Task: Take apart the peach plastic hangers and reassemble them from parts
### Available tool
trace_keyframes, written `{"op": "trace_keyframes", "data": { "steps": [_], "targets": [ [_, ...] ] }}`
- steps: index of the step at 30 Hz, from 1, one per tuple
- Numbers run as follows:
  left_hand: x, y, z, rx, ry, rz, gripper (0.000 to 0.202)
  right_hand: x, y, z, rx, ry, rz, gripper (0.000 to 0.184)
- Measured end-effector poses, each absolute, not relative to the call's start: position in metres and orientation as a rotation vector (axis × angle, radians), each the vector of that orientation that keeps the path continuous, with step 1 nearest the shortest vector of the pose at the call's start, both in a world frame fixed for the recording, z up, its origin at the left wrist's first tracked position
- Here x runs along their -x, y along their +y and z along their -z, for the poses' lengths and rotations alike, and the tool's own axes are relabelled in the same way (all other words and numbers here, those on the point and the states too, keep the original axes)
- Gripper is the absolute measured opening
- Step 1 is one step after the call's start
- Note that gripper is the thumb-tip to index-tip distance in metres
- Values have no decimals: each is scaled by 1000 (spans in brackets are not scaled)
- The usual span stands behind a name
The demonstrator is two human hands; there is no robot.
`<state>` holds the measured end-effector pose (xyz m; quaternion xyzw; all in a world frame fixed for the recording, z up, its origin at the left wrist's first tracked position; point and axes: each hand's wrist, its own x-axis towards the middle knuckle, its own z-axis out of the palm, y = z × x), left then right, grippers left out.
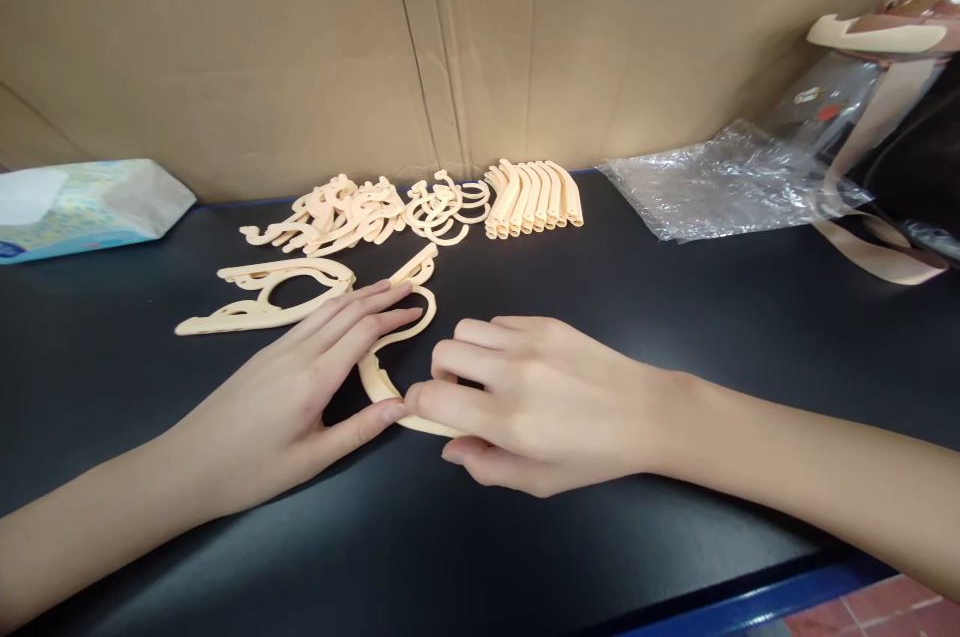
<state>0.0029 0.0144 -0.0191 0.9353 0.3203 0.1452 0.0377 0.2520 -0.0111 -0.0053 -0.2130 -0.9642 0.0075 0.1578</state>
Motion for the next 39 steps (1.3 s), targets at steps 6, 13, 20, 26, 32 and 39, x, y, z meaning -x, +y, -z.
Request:
{"op": "trace_keyframes", "data": {
  "steps": [6,13,20,26,32,39],
  "targets": [
    [-4,15,19,-2875,986,-437,57,-251,-11,5,593,-2765,-10,24],
    [-4,15,19,-2867,986,-435,57,-251,-12,6,573,-2767,-15,22],
    [-4,15,19,-2868,978,-435,56,-252,-10,4,590,-2754,-35,20],
    [-4,14,16,-2850,990,-471,50,-256,-1,7,638,-2702,-71,23],
    [-4,14,15,-2844,997,-459,47,-260,4,11,752,-2664,-69,25],
    [-5,14,16,-2825,975,-486,40,-260,6,10,823,-2636,-94,24]
  ]
}}
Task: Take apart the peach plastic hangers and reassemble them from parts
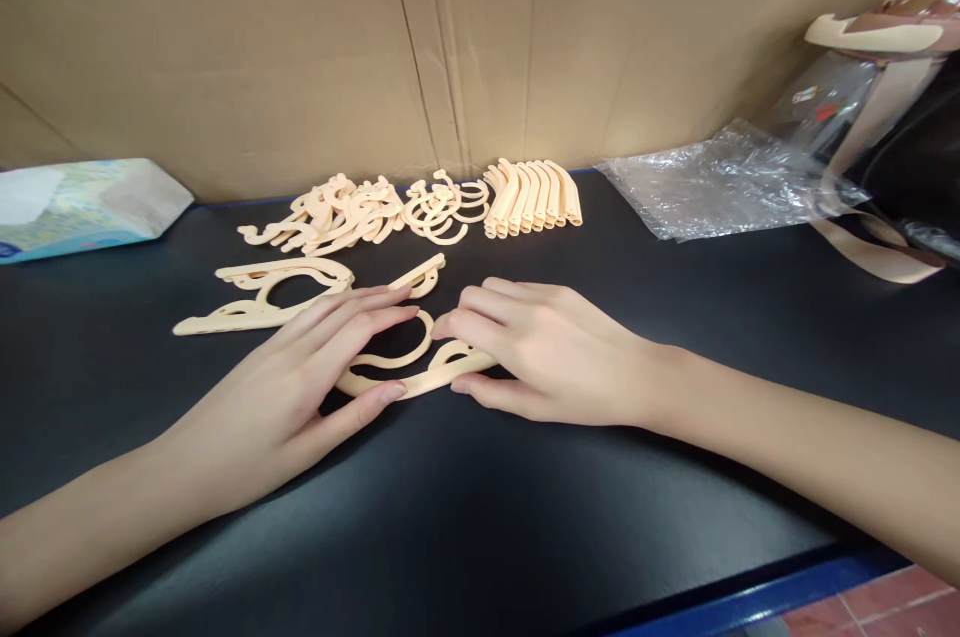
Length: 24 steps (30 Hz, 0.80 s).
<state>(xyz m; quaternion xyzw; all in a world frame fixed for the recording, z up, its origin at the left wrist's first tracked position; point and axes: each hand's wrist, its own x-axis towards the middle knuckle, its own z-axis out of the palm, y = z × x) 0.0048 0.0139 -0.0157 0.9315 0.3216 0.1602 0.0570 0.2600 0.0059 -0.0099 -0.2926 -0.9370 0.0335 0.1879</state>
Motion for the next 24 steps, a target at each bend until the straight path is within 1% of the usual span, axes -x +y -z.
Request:
{"op": "trace_keyframes", "data": {
  "steps": [5,24],
  "targets": [
    [-6,11,16,-2795,1000,-516,36,-262,7,12,861,-2616,-88,22],
    [-6,10,16,-2800,947,-583,34,-262,9,13,902,-2613,-86,21]
  ]
}}
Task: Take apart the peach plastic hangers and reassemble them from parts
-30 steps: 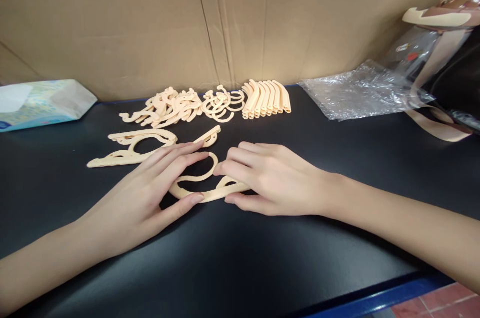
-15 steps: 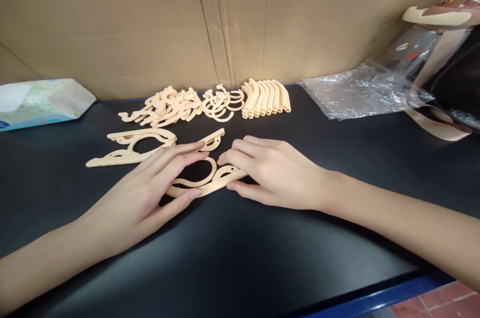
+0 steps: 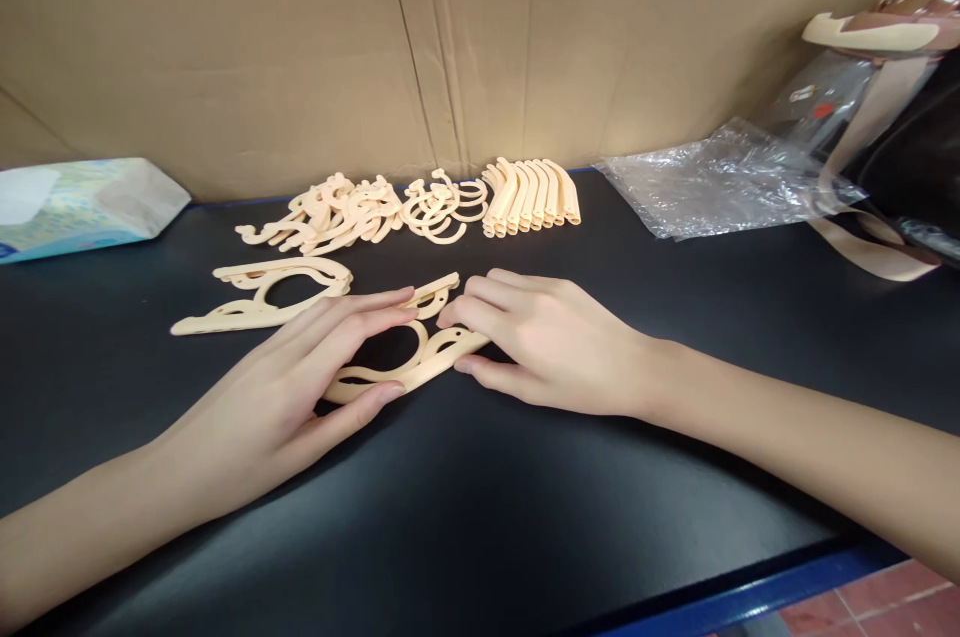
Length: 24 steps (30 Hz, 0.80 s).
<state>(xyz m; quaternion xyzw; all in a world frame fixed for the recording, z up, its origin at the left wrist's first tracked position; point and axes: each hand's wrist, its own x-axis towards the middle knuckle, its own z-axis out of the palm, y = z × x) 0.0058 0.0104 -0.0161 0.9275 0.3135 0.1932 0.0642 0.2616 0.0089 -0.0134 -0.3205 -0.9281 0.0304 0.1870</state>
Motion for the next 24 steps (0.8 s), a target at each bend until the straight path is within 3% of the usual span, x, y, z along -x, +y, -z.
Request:
{"op": "trace_keyframes", "data": {
  "steps": [17,24],
  "targets": [
    [-3,12,17,-2824,959,-607,40,-261,9,14,919,-2604,-79,20],
    [-5,10,16,-2776,965,-655,30,-262,10,16,1034,-2543,-48,22]
  ]
}}
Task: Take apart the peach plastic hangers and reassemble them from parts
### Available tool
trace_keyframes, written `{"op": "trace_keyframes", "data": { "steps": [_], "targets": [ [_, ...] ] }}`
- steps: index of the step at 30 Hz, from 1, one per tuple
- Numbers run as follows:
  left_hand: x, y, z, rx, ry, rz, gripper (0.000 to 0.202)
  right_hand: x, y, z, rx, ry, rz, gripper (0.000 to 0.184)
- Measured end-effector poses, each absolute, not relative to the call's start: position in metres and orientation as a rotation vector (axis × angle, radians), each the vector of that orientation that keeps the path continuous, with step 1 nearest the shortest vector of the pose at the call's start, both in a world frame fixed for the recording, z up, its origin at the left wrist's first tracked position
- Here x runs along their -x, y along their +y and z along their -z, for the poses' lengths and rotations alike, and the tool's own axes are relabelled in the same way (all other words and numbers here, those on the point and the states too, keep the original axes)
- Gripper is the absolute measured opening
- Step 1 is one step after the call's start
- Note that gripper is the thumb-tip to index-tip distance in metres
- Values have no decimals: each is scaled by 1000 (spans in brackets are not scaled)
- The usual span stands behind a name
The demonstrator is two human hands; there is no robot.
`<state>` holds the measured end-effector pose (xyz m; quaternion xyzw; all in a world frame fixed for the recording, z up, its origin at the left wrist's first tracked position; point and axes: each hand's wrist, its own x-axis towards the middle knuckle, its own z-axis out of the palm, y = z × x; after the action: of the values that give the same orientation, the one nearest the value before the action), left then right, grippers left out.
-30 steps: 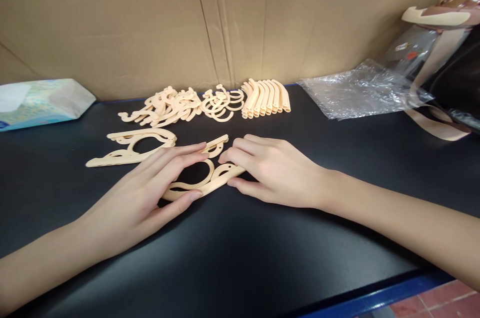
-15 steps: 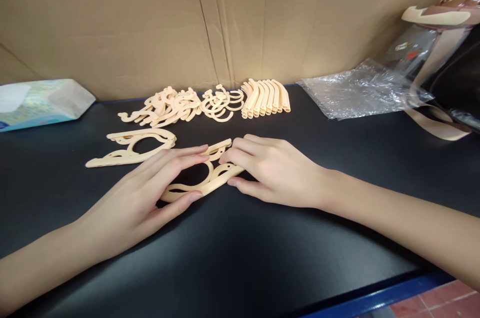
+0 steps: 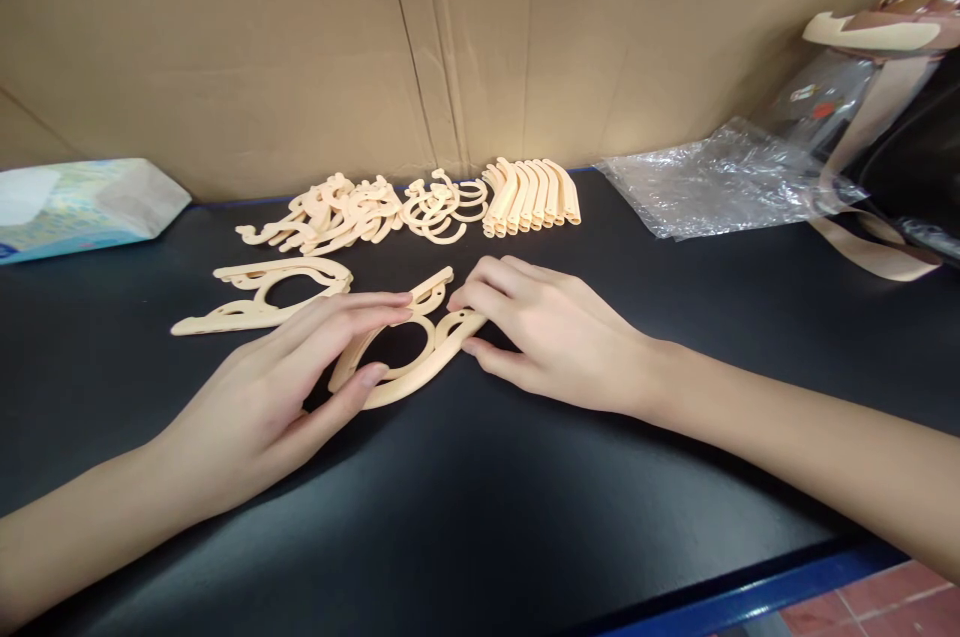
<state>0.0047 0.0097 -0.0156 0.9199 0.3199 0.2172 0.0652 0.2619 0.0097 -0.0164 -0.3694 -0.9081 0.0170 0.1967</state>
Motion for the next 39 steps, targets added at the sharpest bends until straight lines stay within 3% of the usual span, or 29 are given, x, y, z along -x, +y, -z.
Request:
{"op": "trace_keyframes", "data": {
  "steps": [12,21,39],
  "targets": [
    [-3,10,18,-2934,849,-643,54,-264,12,19,1172,-2460,8,25],
    [-3,17,13,-3063,1056,-758,44,-262,12,18,1234,-2426,37,25],
    [-5,21,17,-3102,1166,-633,32,-263,10,14,1076,-2482,-76,18]
  ]
}}
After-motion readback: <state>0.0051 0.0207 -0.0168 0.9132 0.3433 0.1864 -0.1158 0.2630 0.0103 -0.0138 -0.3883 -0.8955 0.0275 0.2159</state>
